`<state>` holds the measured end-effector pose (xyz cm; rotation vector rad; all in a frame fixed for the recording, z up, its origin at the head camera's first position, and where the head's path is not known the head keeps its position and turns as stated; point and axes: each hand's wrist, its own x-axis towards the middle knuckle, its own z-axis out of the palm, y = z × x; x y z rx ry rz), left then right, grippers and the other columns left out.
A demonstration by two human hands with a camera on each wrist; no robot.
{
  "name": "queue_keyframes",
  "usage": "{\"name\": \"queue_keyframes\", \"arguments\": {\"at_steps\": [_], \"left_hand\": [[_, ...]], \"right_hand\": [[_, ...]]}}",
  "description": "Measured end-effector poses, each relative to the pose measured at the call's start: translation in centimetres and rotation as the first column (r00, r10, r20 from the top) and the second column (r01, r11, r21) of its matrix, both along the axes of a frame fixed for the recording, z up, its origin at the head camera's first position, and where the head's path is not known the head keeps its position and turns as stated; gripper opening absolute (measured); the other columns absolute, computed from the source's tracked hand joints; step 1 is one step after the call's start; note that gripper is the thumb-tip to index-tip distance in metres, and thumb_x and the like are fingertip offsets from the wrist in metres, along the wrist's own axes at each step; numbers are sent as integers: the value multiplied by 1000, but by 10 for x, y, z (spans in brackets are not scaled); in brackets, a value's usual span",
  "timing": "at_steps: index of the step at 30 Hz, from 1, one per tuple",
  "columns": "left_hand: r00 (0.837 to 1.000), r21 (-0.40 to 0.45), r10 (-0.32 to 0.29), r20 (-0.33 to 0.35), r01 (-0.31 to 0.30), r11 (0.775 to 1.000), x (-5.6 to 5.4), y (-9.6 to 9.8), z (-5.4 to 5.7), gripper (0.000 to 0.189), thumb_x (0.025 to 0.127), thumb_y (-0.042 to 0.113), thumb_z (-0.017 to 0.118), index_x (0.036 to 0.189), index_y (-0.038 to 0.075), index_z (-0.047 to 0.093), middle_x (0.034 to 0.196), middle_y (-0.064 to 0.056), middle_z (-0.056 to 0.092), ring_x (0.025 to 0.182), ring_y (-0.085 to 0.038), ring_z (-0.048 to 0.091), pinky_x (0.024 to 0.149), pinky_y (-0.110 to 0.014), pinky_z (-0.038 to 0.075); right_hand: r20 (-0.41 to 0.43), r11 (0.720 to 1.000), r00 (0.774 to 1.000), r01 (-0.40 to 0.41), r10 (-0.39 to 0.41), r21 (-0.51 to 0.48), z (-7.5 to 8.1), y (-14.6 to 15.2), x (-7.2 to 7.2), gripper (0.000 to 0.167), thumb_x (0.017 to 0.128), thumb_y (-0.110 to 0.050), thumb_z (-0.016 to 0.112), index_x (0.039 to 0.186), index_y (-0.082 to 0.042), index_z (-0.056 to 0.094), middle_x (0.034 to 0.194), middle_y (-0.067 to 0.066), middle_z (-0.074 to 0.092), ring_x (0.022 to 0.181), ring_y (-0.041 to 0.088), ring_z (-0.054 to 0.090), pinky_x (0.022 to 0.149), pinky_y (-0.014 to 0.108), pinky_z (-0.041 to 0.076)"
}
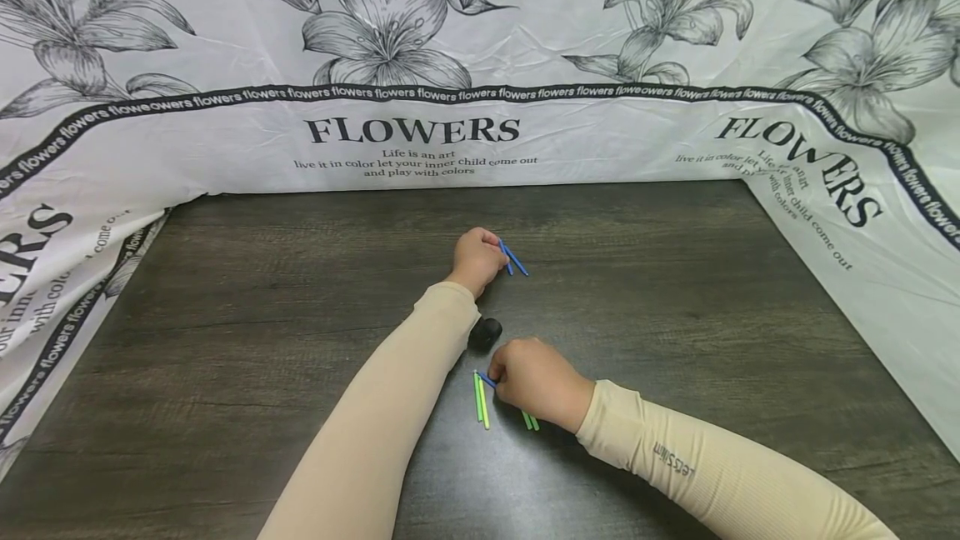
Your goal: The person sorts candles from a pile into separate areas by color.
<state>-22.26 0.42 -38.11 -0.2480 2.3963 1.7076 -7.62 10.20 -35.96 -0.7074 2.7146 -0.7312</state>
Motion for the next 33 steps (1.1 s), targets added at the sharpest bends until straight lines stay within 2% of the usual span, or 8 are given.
{"name": "queue_keyframes", "arguments": {"at_steps": [2, 6, 9, 14, 23, 27, 30, 33], "left_hand": [[1000, -7, 4, 0, -4, 1000, 0, 0, 0, 24, 82, -6, 68, 104, -1, 60, 95, -13, 64, 76, -20, 57, 60, -24, 42], [1000, -9, 13, 7, -13, 1000, -2, -1, -1, 24, 82, -5, 69, 104, 0, 60, 97, -13, 64, 79, -20, 56, 61, -24, 42], [1000, -6, 15, 10, -15, 1000, -2, -1, -2, 25, 82, -6, 69, 105, 1, 60, 97, -13, 65, 79, -19, 55, 62, -25, 42], [1000, -5, 11, 4, -11, 1000, -3, -1, -3, 27, 81, -6, 67, 107, 0, 60, 97, -12, 65, 77, -19, 54, 62, -26, 41], [1000, -15, 5, 5, -4, 1000, -2, 0, -2, 26, 82, -6, 67, 107, 0, 61, 96, -12, 65, 76, -19, 52, 62, -27, 41], [1000, -17, 3, 0, -3, 1000, -1, 0, -1, 26, 81, -5, 68, 107, 0, 61, 100, -13, 65, 78, -20, 53, 63, -27, 41], [1000, -24, 1, -5, -1, 1000, 0, 0, 0, 26, 82, -4, 67, 107, 0, 61, 107, -14, 62, 79, -20, 53, 63, -27, 42], [1000, -35, -1, -1, 1, 999, 0, -1, 0, 25, 84, -3, 66, 108, 0, 61, 110, -14, 59, 79, -20, 51, 63, -28, 42]], "right_hand": [[9, 1000, 1000, 3, -3, -2, 0, -1, 0, 16, 71, 6, 64, 75, -7, 71, 66, -3, 64, 55, 6, 49, 75, 43, 51], [9, 1000, 1000, 0, 0, -2, 0, -2, 0, 16, 70, 6, 64, 74, -8, 71, 65, -4, 64, 54, 6, 48, 69, 41, 51], [-4, 1000, 1000, -3, 3, 5, 0, -2, 0, 16, 70, 5, 64, 73, -8, 71, 64, -5, 63, 55, 6, 48, 80, 47, 50], [-17, 1000, 1000, -7, 7, 9, -1, -1, 0, 15, 68, 5, 65, 73, -8, 71, 64, -5, 64, 56, 6, 48, 80, 47, 49], [-14, 1000, 1000, -8, 8, -1, 0, -1, 0, 15, 69, 5, 64, 72, -8, 70, 61, -5, 62, 53, 6, 47, 89, 54, 46], [-10, 1000, 1000, -10, 10, -2, 1, -1, 1, 15, 69, 6, 64, 71, -8, 70, 60, -5, 60, 52, 6, 46, 91, 56, 45], [-13, 1000, 1000, -13, 13, 5, 2, -1, 0, 15, 69, 6, 64, 71, -8, 70, 59, -6, 60, 51, 5, 45, 84, 50, 49], [-13, 1000, 1000, -16, 17, 11, 1, -1, 0, 15, 69, 6, 64, 70, -8, 69, 59, -6, 60, 50, 5, 44, 66, 36, 50]]}}
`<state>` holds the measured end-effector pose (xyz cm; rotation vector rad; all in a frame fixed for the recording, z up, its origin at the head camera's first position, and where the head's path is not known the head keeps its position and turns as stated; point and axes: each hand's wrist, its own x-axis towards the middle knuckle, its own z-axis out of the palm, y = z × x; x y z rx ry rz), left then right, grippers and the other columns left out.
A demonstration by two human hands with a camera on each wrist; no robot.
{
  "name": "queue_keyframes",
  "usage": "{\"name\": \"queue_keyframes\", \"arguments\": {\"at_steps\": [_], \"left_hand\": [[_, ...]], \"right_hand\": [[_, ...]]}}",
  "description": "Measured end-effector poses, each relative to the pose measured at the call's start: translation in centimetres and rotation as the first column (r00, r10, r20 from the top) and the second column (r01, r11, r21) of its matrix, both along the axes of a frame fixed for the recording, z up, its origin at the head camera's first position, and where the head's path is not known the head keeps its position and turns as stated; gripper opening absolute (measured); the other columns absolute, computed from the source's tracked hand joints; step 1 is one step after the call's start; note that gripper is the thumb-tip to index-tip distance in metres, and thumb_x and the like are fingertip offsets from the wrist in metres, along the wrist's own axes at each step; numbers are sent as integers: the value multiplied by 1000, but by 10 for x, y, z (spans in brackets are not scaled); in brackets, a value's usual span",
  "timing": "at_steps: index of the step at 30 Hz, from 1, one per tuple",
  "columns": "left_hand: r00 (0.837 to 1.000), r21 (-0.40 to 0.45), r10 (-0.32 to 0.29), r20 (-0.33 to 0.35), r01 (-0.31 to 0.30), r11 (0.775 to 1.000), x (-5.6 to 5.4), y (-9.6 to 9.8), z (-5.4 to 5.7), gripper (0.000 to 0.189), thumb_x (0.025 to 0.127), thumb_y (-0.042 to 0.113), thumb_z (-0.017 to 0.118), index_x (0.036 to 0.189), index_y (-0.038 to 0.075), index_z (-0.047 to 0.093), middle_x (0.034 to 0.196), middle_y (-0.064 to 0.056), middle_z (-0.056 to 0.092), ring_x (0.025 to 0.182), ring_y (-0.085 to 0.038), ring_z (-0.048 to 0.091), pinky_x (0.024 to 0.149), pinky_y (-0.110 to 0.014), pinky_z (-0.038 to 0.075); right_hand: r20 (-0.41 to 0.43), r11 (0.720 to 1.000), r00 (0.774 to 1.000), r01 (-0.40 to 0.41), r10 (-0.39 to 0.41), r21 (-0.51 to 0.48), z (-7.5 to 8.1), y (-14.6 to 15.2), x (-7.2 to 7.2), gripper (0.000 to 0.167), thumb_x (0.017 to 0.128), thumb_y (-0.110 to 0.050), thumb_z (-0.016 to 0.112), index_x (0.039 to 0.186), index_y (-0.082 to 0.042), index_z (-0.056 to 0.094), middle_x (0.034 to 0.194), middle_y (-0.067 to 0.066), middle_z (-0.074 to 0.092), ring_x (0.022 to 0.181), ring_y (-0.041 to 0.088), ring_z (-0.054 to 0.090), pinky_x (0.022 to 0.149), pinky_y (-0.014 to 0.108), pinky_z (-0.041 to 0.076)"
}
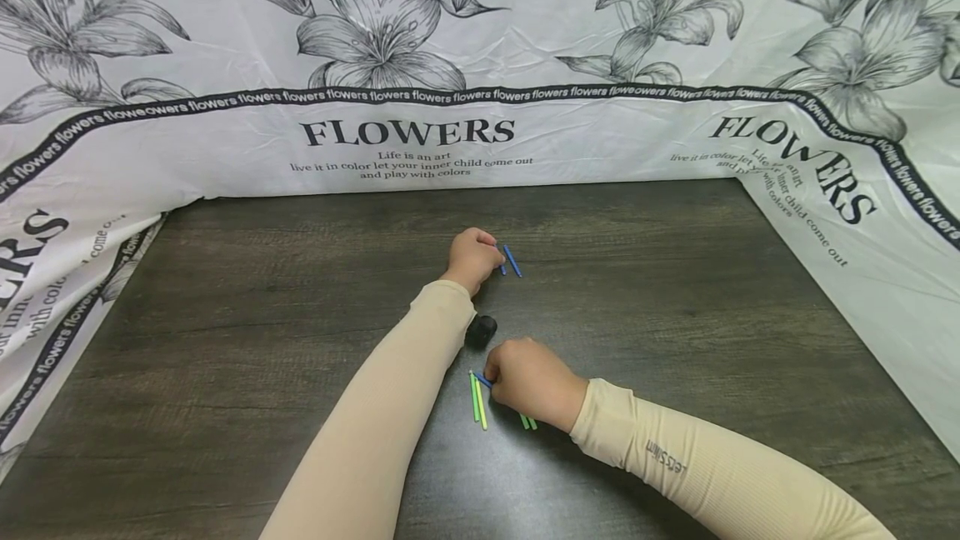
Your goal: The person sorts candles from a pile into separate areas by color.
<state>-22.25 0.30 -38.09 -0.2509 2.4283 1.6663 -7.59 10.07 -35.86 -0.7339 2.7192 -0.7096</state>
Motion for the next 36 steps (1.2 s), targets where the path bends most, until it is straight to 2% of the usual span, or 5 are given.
{"name": "queue_keyframes", "arguments": {"at_steps": [5, 11, 19, 28, 36], "left_hand": [[999, 18, -7, 37, 6, 1000, -2, -1, 1, 27, 84, -3, 67, 109, 1, 60, 110, -15, 59, 80, -20, 53, 66, -29, 44], [996, 113, -23, 80, 14, 993, -4, -8, 7, 32, 85, -2, 66, 115, -1, 58, 109, -17, 59, 91, -25, 62, 78, -35, 50], [997, 140, -38, 72, 28, 990, -3, -23, 25, 38, 87, 3, 64, 124, 2, 55, 109, -13, 59, 99, -27, 61, 90, -43, 47], [997, 131, -67, 24, 64, 989, 3, -35, 39, 36, 89, 6, 63, 123, 2, 55, 113, -12, 59, 97, -26, 60, 94, -47, 46], [992, 113, -123, -5, 123, 986, 18, -43, 49, 27, 89, 4, 65, 115, 5, 57, 109, -14, 62, 100, -28, 61, 94, -46, 47]], "right_hand": [[2, 1000, 1000, -4, 4, -3, 0, 0, 1, 15, 69, 7, 64, 70, -7, 69, 59, -5, 60, 50, 6, 43, 50, 25, 41], [-14, 1000, 1000, -7, 7, 4, 0, -2, 2, 17, 69, 7, 63, 68, -9, 68, 56, -8, 56, 49, 4, 40, 61, 33, 47], [8, 1000, 1000, -9, 9, -16, 0, -1, 0, 23, 68, 9, 60, 59, -11, 59, 53, -11, 37, 48, 4, 31, 48, 21, 27], [39, 1000, 999, 21, -20, -9, 2, -1, 1, 19, 68, 9, 62, 67, -9, 66, 58, -8, 51, 51, 6, 38, 49, 22, 33], [71, 999, 997, 41, -41, 2, 3, -2, 1, 16, 70, 8, 63, 74, -6, 69, 64, -3, 61, 53, 8, 45, 51, 25, 41]]}}
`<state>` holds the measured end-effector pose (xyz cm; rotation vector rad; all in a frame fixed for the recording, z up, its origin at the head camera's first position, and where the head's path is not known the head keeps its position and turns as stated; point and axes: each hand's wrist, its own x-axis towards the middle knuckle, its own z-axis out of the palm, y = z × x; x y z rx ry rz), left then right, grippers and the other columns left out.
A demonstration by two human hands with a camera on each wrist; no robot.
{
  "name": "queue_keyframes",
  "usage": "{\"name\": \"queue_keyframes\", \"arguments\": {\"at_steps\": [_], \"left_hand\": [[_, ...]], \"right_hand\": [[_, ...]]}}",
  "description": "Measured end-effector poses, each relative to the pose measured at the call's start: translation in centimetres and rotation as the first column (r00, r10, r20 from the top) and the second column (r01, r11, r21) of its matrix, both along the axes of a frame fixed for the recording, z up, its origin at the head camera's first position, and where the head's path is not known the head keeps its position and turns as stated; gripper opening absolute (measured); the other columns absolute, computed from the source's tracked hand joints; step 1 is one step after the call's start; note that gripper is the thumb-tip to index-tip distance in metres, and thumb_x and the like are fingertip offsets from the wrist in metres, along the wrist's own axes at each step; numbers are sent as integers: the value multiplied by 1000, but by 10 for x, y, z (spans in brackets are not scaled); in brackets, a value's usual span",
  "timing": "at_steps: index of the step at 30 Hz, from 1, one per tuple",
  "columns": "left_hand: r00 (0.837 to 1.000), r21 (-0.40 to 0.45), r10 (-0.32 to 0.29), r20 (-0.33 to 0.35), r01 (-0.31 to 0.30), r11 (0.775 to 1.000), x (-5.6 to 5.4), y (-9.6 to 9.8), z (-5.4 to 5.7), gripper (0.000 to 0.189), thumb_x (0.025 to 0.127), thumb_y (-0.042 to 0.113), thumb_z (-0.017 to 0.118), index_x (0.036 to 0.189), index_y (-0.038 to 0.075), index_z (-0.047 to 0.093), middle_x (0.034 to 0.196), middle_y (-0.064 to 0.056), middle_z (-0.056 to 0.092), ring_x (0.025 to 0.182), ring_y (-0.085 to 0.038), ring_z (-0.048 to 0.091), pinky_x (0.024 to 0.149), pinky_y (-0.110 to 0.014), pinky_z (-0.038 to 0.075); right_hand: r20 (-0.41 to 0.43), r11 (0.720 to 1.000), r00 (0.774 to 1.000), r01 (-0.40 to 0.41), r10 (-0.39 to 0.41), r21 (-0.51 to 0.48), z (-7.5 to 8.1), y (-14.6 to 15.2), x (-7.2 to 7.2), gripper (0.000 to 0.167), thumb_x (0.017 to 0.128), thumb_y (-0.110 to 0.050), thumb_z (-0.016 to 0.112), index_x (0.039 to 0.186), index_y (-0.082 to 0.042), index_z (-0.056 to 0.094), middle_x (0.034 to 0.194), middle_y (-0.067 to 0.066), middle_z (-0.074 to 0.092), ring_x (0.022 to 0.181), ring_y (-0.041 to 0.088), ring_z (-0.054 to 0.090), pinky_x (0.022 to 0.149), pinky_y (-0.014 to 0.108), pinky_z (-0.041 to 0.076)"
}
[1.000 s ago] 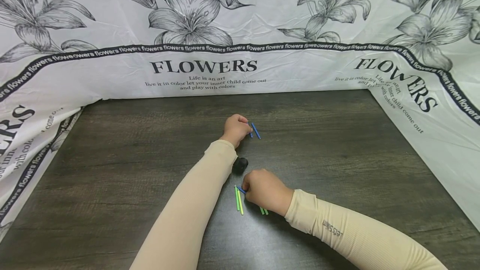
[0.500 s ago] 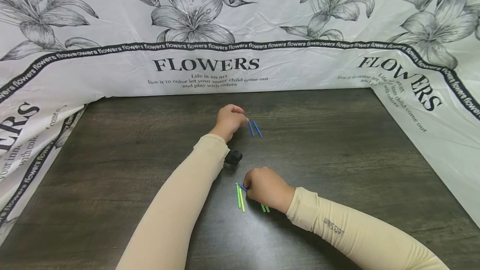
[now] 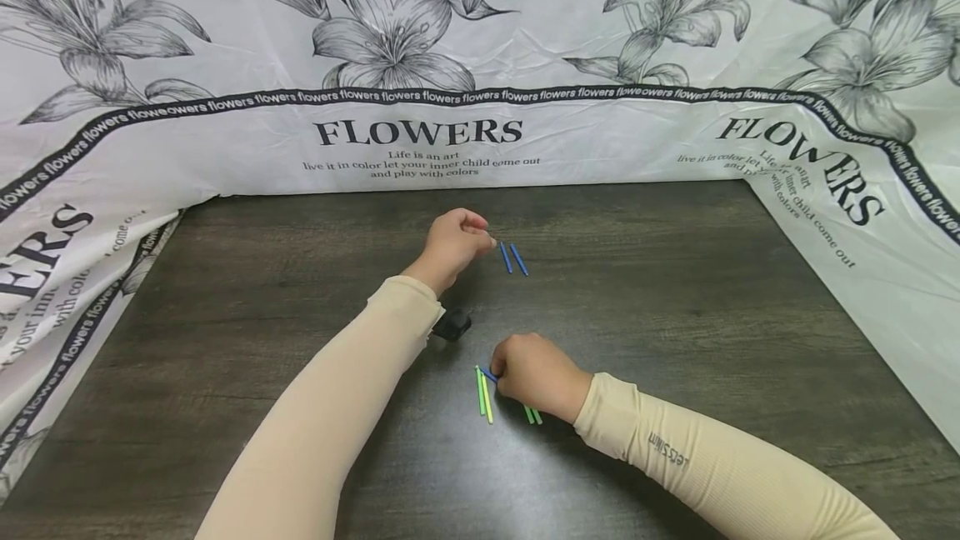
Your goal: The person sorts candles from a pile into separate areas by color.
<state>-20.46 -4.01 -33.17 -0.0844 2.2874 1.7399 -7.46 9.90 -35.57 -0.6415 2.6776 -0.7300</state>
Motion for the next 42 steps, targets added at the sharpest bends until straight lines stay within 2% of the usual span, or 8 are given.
{"name": "queue_keyframes", "arguments": {"at_steps": [5, 11, 20, 30, 37, 42], "left_hand": [[1000, -11, -12, -6, 12, 1000, 10, -8, 3, 29, 89, 4, 66, 116, 4, 56, 111, -14, 61, 101, -27, 61, 94, -44, 48], [999, -34, -41, -9, 40, 999, 19, -19, 1, 35, 89, 5, 66, 122, 1, 55, 111, -13, 61, 103, -28, 60, 95, -45, 46], [996, -38, -81, 29, 82, 996, 38, -33, -5, 37, 88, 6, 67, 123, 1, 55, 105, -9, 62, 98, -27, 60, 93, -47, 46], [993, -35, -108, 55, 110, 993, 55, -39, -8, 35, 89, 7, 65, 122, 2, 56, 106, -9, 64, 97, -25, 62, 92, -47, 47], [992, -41, -117, 38, 119, 992, 69, -41, -19, 31, 86, 2, 65, 116, -3, 57, 100, -10, 64, 90, -21, 61, 85, -41, 50], [993, -70, -116, 36, 119, 990, 78, -41, -26, 29, 84, 1, 66, 112, -2, 59, 97, -9, 64, 87, -20, 60, 78, -36, 50]], "right_hand": [[2, 1000, 1000, 0, 0, 1, -1, 0, 0, 16, 70, 8, 64, 75, -6, 69, 65, -2, 62, 53, 8, 46, 52, 26, 42], [-5, 1000, 1000, -5, 5, 8, -1, -1, 0, 15, 70, 8, 65, 75, -5, 70, 66, -2, 63, 53, 7, 45, 52, 24, 42], [-1, 1000, 1000, -7, 7, 6, -2, 0, -1, 16, 71, 8, 63, 73, -7, 68, 65, -3, 61, 54, 8, 45, 51, 24, 41], [-27, 1000, 1000, -12, 12, 10, -4, 1, -2, 16, 69, 6, 64, 71, -9, 67, 64, -4, 60, 54, 7, 46, 51, 25, 41], [-32, 1000, 999, -19, 19, 8, -4, 1, -2, 14, 69, 6, 65, 71, -8, 68, 65, -3, 60, 55, 8, 47, 52, 26, 42], [-35, 1000, 999, -28, 28, 8, -3, 0, -1, 15, 69, 6, 64, 71, -9, 67, 63, -4, 59, 55, 8, 47, 52, 26, 42]]}}
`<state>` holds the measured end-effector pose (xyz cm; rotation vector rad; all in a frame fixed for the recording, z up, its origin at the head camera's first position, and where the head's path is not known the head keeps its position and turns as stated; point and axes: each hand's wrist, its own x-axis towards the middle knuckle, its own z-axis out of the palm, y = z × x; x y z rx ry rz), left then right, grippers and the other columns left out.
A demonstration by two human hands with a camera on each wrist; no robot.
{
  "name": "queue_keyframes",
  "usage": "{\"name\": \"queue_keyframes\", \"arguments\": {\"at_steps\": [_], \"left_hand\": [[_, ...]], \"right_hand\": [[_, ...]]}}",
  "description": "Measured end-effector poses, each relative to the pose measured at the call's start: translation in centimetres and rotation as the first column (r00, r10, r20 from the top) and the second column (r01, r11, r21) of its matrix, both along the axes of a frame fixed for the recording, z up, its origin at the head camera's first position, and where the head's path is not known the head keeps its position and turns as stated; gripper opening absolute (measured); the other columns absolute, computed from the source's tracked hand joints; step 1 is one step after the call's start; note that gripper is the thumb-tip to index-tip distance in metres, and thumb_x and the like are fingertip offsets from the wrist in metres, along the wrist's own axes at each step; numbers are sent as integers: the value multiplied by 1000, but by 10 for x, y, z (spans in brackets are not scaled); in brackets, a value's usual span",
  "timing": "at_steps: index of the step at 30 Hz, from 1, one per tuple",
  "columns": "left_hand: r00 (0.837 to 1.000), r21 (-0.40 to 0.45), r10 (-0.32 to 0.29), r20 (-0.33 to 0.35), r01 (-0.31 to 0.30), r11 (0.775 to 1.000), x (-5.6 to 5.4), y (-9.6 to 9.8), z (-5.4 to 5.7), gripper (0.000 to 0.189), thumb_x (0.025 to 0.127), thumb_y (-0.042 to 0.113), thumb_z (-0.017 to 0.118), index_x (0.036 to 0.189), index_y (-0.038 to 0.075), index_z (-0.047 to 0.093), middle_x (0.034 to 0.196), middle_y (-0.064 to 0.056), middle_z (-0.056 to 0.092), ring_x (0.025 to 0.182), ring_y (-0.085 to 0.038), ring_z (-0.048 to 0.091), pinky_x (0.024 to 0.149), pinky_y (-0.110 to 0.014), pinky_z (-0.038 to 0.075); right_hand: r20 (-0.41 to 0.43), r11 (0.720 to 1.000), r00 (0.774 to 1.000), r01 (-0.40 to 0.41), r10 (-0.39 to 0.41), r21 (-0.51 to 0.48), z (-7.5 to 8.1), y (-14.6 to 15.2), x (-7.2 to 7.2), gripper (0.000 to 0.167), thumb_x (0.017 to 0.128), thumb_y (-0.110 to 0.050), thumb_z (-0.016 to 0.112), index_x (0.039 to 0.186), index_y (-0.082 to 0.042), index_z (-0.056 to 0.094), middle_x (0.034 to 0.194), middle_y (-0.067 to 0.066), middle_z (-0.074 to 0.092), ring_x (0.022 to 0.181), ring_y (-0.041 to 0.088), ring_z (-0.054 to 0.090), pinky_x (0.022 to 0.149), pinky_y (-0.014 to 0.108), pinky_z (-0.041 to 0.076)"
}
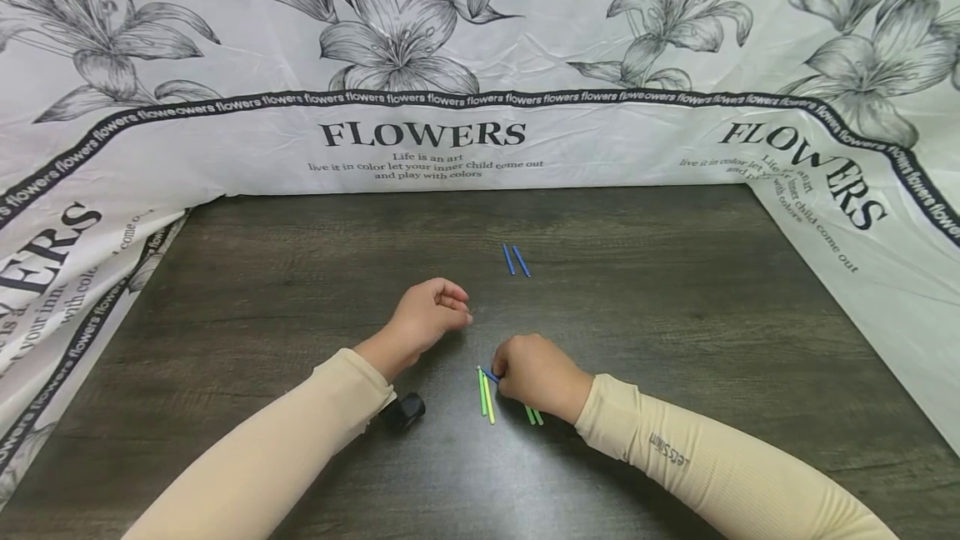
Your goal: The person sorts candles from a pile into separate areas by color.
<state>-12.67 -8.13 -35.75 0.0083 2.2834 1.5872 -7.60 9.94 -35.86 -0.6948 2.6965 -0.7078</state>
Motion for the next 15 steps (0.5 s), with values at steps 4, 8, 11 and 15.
{"name": "queue_keyframes", "arguments": {"at_steps": [4, 8, 11, 15], "left_hand": [[1000, -16, -15, -4, 15, 1000, 9, 1, -2, 28, 83, -1, 66, 110, -2, 60, 94, -9, 63, 83, -19, 59, 73, -33, 49], [1000, -19, -21, -3, 21, 1000, 19, 2, -4, 26, 82, -3, 65, 108, -2, 60, 91, -8, 62, 79, -18, 58, 68, -30, 47], [1000, -34, -29, -1, 29, 999, 25, 1, -6, 26, 81, -4, 65, 106, -1, 61, 90, -7, 62, 77, -17, 58, 65, -28, 45], [1000, -43, -31, -3, 31, 999, 34, 1, -7, 26, 78, -6, 65, 103, -1, 62, 89, -7, 62, 76, -16, 58, 65, -28, 46]], "right_hand": [[7, 1000, 1000, 3, -3, 0, 0, 0, 0, 15, 69, 6, 64, 71, -9, 67, 62, -5, 58, 54, 8, 46, 51, 25, 41], [16, 1000, 1000, 3, -3, 0, -1, 0, 0, 14, 70, 6, 64, 73, -8, 67, 63, -4, 58, 53, 8, 45, 51, 25, 40], [18, 1000, 1000, 2, -2, 1, -1, 0, 0, 14, 70, 6, 64, 73, -7, 67, 63, -4, 58, 53, 8, 45, 51, 25, 40], [23, 1000, 1000, 4, -4, 1, 0, 0, 1, 14, 71, 6, 64, 73, -7, 68, 62, -3, 58, 52, 8, 45, 50, 25, 39]]}}
